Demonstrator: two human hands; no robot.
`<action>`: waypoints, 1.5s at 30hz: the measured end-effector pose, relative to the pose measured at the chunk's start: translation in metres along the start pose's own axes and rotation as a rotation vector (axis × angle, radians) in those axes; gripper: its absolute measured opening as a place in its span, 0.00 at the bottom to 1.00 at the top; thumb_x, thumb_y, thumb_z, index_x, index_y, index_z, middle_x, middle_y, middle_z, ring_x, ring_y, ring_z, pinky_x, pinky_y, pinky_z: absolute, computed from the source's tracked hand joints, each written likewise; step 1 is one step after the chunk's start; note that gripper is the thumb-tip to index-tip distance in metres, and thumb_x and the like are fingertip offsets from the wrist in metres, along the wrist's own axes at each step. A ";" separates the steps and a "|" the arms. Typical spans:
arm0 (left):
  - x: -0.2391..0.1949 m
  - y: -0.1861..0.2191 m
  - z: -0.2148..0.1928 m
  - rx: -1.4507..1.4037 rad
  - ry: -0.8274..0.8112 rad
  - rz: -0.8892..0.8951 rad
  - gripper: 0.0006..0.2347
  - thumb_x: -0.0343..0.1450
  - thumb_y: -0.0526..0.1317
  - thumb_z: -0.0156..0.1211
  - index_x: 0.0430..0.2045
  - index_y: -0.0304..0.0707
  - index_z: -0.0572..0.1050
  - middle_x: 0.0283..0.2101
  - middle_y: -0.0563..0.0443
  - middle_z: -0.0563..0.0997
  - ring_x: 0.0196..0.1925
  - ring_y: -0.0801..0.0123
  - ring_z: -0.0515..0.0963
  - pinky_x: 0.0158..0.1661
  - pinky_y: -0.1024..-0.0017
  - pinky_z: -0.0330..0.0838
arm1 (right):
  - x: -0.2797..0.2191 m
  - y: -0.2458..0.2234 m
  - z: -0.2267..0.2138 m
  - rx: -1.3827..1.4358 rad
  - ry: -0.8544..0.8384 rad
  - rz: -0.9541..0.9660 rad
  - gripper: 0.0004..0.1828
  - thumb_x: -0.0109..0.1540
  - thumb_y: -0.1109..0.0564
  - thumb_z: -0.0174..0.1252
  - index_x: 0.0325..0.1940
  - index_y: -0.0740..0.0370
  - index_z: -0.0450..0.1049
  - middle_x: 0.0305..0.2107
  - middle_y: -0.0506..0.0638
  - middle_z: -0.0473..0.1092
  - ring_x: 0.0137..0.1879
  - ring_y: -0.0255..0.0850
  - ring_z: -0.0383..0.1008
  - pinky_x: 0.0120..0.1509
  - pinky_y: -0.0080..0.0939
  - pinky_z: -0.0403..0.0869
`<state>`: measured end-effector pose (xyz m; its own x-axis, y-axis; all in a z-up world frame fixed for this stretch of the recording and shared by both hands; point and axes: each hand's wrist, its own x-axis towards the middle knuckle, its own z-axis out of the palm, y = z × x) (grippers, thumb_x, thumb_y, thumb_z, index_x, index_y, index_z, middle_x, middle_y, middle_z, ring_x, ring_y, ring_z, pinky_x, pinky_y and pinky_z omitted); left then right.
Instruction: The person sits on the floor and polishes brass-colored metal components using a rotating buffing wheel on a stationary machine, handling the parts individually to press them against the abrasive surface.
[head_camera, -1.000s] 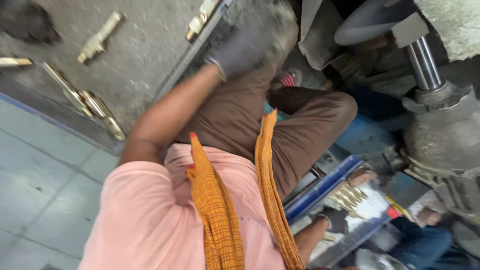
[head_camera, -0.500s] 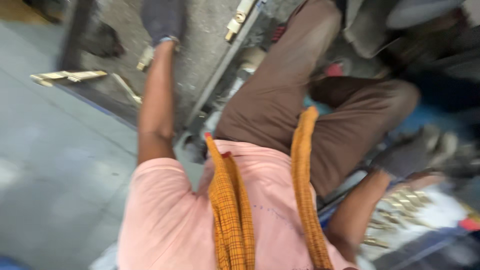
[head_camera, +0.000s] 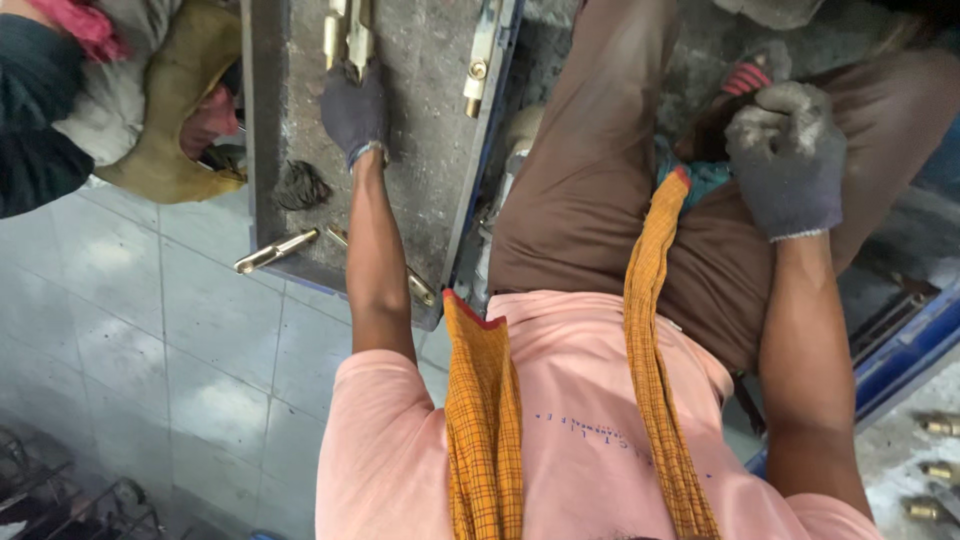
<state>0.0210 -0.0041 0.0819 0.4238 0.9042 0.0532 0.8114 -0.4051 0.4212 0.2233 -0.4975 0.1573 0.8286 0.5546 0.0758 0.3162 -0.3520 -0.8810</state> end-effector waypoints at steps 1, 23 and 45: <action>-0.002 0.002 -0.005 -0.074 0.059 -0.008 0.17 0.65 0.50 0.68 0.33 0.33 0.79 0.31 0.35 0.83 0.36 0.43 0.82 0.37 0.54 0.74 | 0.001 0.001 -0.001 -0.015 0.000 0.013 0.05 0.74 0.72 0.54 0.52 0.70 0.67 0.37 0.56 0.74 0.41 0.37 0.78 0.46 0.34 0.78; -0.152 0.273 -0.034 -1.359 -1.347 -0.018 0.12 0.75 0.38 0.59 0.51 0.34 0.76 0.25 0.55 0.76 0.21 0.81 0.72 0.22 0.80 0.64 | 0.005 -0.090 -0.055 -0.209 0.065 -0.199 0.22 0.62 0.59 0.74 0.56 0.68 0.75 0.49 0.60 0.74 0.52 0.51 0.77 0.58 0.47 0.76; -0.128 0.341 0.128 -1.362 -1.365 -0.086 0.14 0.80 0.43 0.48 0.52 0.31 0.63 0.21 0.49 0.71 0.16 0.71 0.71 0.18 0.74 0.66 | 0.094 -0.020 -0.099 -0.445 -0.141 -0.200 0.18 0.61 0.58 0.72 0.53 0.61 0.78 0.44 0.57 0.76 0.48 0.54 0.78 0.54 0.49 0.77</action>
<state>0.2952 -0.2753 0.1024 0.9333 -0.0614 -0.3537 0.3178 0.6000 0.7342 0.3400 -0.5127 0.2285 0.6710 0.7296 0.1320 0.6540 -0.4985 -0.5689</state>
